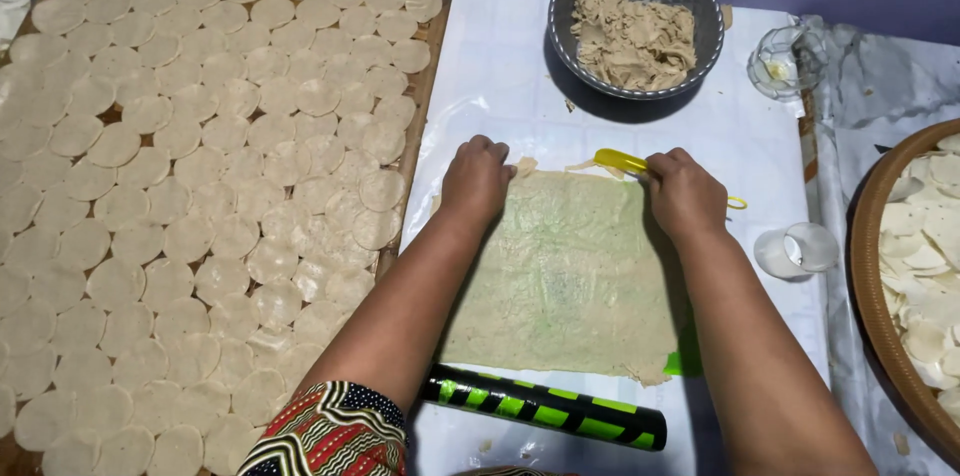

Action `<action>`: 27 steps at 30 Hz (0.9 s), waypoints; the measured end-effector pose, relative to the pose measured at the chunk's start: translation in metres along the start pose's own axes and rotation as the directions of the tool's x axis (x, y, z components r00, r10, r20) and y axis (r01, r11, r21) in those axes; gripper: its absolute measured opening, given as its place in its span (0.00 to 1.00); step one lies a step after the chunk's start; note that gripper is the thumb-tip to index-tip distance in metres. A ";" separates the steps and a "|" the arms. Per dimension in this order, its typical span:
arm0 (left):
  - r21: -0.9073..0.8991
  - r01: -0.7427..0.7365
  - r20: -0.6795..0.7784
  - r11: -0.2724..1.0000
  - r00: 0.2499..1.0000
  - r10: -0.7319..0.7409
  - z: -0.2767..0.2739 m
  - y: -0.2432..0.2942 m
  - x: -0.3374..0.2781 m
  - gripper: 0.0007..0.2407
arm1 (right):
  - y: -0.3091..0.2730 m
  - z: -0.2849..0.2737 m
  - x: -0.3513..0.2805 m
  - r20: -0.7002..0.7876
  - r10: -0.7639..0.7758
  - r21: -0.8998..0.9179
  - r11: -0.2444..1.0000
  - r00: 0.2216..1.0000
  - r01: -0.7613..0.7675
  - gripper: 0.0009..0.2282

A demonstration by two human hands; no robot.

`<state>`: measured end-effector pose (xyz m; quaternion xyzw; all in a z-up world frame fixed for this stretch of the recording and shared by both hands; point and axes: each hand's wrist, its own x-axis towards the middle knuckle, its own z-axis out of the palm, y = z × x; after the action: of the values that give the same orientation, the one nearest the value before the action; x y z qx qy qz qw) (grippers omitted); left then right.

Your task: Cutting circular shapes from a flattened sheet of dough using a small circular mold and a spatula.

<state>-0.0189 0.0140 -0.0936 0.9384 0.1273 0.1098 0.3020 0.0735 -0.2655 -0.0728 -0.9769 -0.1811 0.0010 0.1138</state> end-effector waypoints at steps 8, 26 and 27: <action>0.078 -0.006 0.043 0.997 0.999 0.003 0.023 -0.007 0.005 0.04 | -0.018 0.004 0.022 0.156 0.265 0.070 0.958 0.952 -0.278 0.21; -0.899 0.369 0.318 0.234 0.920 -0.230 -0.060 -0.002 -0.089 0.05 | -0.130 0.015 -0.042 0.340 -0.224 0.813 0.558 0.914 -0.166 0.13; -0.887 0.318 0.267 0.334 0.945 -0.189 -0.053 -0.008 -0.094 0.05 | -0.135 0.031 -0.048 0.217 -0.341 0.902 0.428 0.915 -0.055 0.14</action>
<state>-0.1245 0.0206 -0.0684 0.5832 0.1712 0.0588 0.7919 -0.0199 -0.1532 -0.0745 -0.7290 -0.2548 0.2694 0.5754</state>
